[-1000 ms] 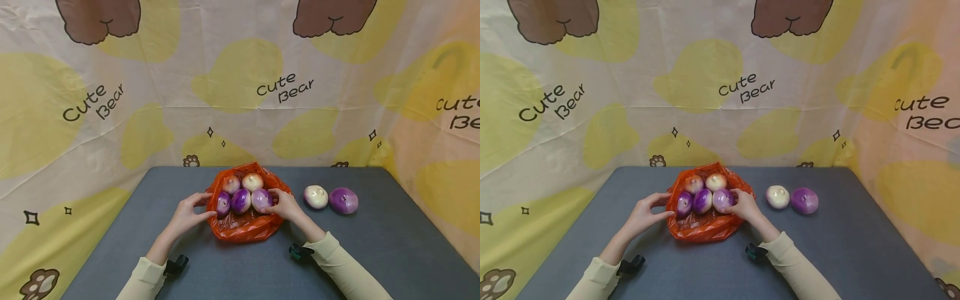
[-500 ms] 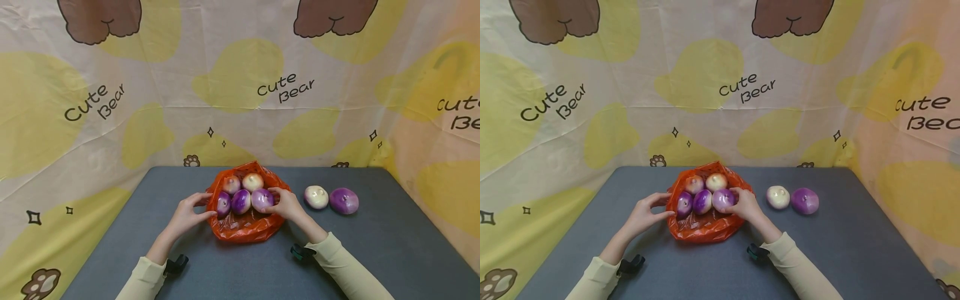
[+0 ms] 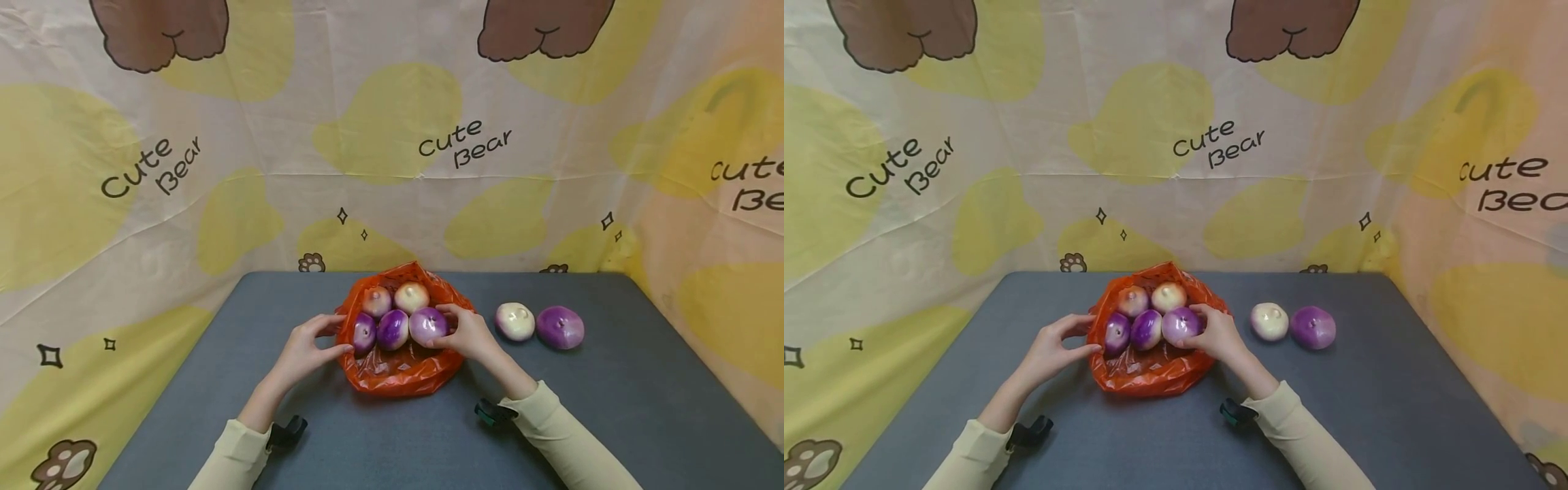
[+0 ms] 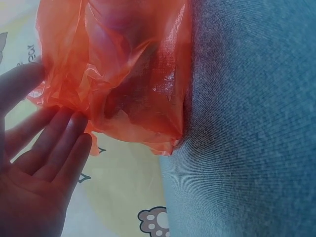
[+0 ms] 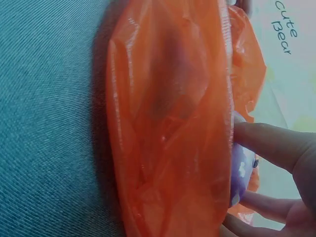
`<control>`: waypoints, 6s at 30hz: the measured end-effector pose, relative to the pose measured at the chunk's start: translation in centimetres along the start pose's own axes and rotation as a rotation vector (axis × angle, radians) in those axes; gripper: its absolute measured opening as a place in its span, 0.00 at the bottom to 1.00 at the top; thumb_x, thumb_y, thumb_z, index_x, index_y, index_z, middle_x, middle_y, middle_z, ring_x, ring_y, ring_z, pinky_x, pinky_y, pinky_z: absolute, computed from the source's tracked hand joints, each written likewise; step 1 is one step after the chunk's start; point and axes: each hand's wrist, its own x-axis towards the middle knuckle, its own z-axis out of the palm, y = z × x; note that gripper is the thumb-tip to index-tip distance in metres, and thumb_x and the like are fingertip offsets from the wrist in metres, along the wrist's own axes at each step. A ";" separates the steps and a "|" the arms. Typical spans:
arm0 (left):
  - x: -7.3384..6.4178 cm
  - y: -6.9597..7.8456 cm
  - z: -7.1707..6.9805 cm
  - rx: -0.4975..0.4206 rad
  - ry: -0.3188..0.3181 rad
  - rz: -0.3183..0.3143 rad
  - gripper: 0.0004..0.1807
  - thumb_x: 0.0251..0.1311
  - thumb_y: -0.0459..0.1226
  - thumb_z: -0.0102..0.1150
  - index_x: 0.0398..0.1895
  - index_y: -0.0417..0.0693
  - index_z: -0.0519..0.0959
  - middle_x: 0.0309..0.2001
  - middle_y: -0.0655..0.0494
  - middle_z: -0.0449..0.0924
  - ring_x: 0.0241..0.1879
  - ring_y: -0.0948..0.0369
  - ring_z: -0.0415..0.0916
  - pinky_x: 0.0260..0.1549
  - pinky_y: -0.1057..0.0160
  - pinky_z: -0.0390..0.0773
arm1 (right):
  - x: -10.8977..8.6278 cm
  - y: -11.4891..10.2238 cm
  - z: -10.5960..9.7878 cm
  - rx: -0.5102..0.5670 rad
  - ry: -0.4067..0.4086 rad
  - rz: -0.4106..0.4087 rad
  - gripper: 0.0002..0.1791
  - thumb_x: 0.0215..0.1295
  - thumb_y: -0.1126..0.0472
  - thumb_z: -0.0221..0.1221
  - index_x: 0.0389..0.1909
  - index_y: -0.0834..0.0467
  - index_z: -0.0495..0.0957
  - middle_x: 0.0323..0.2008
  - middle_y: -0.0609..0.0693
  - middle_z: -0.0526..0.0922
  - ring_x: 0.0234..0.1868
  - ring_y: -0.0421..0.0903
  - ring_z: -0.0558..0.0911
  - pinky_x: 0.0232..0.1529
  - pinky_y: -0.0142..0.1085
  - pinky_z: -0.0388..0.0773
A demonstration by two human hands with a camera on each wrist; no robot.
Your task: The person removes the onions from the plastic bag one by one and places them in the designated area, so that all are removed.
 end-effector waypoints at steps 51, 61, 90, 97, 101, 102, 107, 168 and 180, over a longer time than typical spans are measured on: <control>-0.3 0.1 -0.3 -0.022 0.000 -0.014 0.27 0.48 0.44 0.72 0.53 0.48 0.78 0.48 0.53 0.81 0.45 0.55 0.81 0.47 0.52 0.81 | -4.0 0.5 -7.2 0.091 0.081 0.012 0.40 0.47 0.50 0.73 0.62 0.55 0.70 0.59 0.60 0.74 0.52 0.62 0.80 0.49 0.50 0.79; -0.4 1.1 -0.4 -0.022 0.003 -0.013 0.26 0.47 0.36 0.72 0.52 0.41 0.78 0.48 0.46 0.81 0.44 0.50 0.81 0.46 0.49 0.80 | -4.8 1.1 -8.8 0.108 0.095 0.033 0.40 0.49 0.52 0.71 0.64 0.58 0.67 0.61 0.63 0.72 0.55 0.64 0.77 0.51 0.52 0.78; -0.3 0.4 -0.3 -0.009 0.013 -0.005 0.26 0.48 0.37 0.72 0.53 0.43 0.78 0.48 0.48 0.81 0.45 0.51 0.81 0.46 0.49 0.80 | -7.1 2.9 -12.5 0.023 0.174 0.107 0.42 0.52 0.51 0.70 0.66 0.58 0.64 0.61 0.65 0.70 0.56 0.66 0.75 0.53 0.55 0.75; -0.3 0.3 -0.2 -0.008 0.015 -0.013 0.26 0.47 0.34 0.72 0.53 0.40 0.77 0.48 0.45 0.81 0.45 0.49 0.80 0.46 0.46 0.79 | -7.6 3.8 -13.4 0.005 0.193 0.119 0.42 0.52 0.51 0.70 0.66 0.59 0.64 0.61 0.67 0.69 0.57 0.67 0.74 0.53 0.56 0.74; -0.5 0.1 -0.3 -0.017 0.018 -0.003 0.26 0.48 0.39 0.72 0.52 0.46 0.79 0.48 0.50 0.81 0.45 0.53 0.81 0.46 0.50 0.81 | -8.1 4.3 -13.9 -0.006 0.193 0.141 0.42 0.53 0.50 0.69 0.67 0.60 0.63 0.62 0.68 0.68 0.57 0.69 0.73 0.53 0.58 0.74; -0.5 0.1 -0.4 -0.021 0.018 -0.001 0.26 0.48 0.41 0.72 0.52 0.47 0.79 0.48 0.51 0.81 0.44 0.54 0.81 0.46 0.52 0.81 | -8.2 4.4 -14.0 -0.007 0.193 0.145 0.42 0.53 0.50 0.69 0.67 0.60 0.63 0.62 0.69 0.68 0.57 0.70 0.73 0.53 0.58 0.74; -0.5 0.1 -0.3 -0.022 0.020 0.007 0.26 0.47 0.41 0.73 0.52 0.47 0.79 0.47 0.52 0.82 0.44 0.55 0.81 0.46 0.53 0.81 | -8.7 4.7 -14.6 -0.019 0.189 0.178 0.43 0.54 0.49 0.68 0.68 0.60 0.61 0.62 0.70 0.67 0.57 0.71 0.72 0.51 0.57 0.74; -0.5 0.0 -0.5 -0.027 0.009 0.016 0.26 0.48 0.42 0.72 0.52 0.47 0.79 0.47 0.52 0.82 0.44 0.55 0.81 0.46 0.50 0.81 | -11.8 12.9 -19.6 -0.187 0.292 0.252 0.43 0.54 0.53 0.68 0.62 0.75 0.62 0.55 0.79 0.68 0.52 0.75 0.71 0.29 0.32 0.82; -0.5 -0.1 -0.4 -0.022 0.008 0.027 0.26 0.48 0.43 0.72 0.52 0.48 0.79 0.47 0.52 0.82 0.44 0.55 0.81 0.45 0.51 0.81 | -11.8 14.4 -19.3 -0.183 0.278 0.329 0.43 0.56 0.51 0.67 0.63 0.73 0.61 0.57 0.78 0.66 0.53 0.74 0.70 0.41 0.41 0.80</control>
